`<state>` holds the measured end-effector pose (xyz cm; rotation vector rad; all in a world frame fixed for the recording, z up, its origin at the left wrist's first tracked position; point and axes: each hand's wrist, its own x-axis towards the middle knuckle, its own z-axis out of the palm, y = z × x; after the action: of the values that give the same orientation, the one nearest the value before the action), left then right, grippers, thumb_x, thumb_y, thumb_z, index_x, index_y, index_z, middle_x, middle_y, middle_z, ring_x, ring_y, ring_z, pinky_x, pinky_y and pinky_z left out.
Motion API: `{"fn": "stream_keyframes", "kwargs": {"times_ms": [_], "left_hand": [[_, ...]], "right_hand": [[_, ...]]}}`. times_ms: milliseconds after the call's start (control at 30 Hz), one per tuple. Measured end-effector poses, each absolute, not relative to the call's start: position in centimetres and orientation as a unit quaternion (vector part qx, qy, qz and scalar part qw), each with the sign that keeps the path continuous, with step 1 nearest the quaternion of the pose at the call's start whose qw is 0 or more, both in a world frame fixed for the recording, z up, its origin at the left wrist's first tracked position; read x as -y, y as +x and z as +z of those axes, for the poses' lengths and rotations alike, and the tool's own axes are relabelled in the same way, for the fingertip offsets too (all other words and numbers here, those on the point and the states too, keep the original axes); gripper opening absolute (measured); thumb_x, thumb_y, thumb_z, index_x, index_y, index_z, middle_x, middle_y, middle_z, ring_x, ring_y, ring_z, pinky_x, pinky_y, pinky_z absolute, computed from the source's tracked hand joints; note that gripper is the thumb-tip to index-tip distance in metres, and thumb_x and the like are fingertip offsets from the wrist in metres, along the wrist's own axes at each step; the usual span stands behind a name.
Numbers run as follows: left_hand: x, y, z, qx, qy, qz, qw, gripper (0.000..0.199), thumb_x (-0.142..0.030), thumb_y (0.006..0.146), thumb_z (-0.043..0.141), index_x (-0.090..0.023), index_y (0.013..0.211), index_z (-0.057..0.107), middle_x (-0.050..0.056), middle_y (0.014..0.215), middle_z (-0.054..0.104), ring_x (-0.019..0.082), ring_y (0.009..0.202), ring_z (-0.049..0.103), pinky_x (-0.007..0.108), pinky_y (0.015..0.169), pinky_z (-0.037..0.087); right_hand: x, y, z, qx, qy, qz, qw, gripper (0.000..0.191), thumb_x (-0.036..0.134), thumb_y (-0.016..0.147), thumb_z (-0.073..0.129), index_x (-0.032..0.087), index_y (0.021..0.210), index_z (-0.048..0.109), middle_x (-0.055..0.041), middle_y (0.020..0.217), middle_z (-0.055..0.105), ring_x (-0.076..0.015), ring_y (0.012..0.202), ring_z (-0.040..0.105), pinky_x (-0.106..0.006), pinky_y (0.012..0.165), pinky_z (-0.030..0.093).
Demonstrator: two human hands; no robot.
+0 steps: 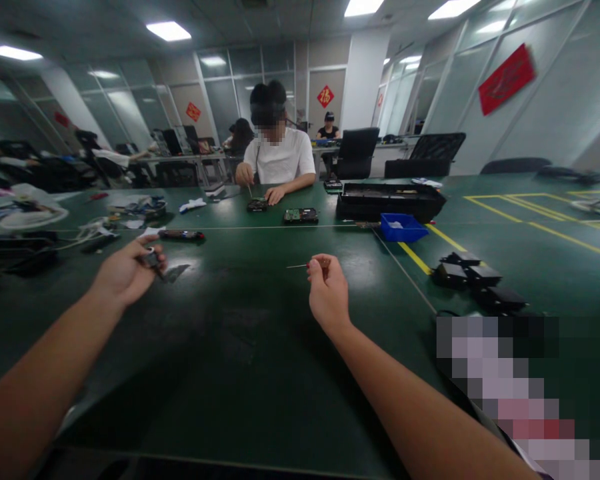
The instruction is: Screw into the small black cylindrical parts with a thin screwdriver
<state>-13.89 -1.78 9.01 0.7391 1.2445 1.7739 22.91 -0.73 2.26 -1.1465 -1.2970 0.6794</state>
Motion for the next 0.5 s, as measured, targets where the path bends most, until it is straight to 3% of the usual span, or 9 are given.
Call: {"fn": "stream_keyframes", "kwargs": {"times_ms": [200,367,500], "left_hand": [[1.0,-5.5,8.7,-0.444,0.393,0.652,0.472,0.04,-0.006,0.059,0.05,-0.013,0.096,0.063,0.003,0.075,0.057,0.015,0.067,0.056,0.024,0.061,0.045],[2.4,0.3,7.3,-0.428,0.484,0.571,0.506,0.033,-0.012,0.071,0.048,-0.014,0.1,0.063,0.005,0.081,0.061,0.016,0.072,0.058,0.029,0.069,0.046],[3.1,2.6,5.0,-0.469,0.604,0.474,0.436,0.033,-0.015,0.081,0.041,-0.018,0.108,0.059,0.005,0.086,0.063,0.019,0.08,0.059,0.033,0.077,0.046]], "right_hand": [[1.1,23.1,2.6,0.569,-0.5,0.286,0.587,0.027,0.046,0.095,0.053,0.023,0.107,0.061,-0.0061,0.097,0.068,-0.0209,0.085,0.064,-0.038,0.077,0.051],[1.3,22.9,2.7,0.575,-0.5,0.288,0.58,0.027,0.045,0.096,0.053,0.023,0.109,0.06,-0.0064,0.098,0.068,-0.0208,0.085,0.064,-0.038,0.078,0.051],[1.3,22.8,2.5,0.574,-0.497,0.287,0.583,0.026,0.045,0.097,0.052,0.023,0.108,0.06,-0.0061,0.097,0.068,-0.0209,0.085,0.064,-0.039,0.079,0.052]]}}
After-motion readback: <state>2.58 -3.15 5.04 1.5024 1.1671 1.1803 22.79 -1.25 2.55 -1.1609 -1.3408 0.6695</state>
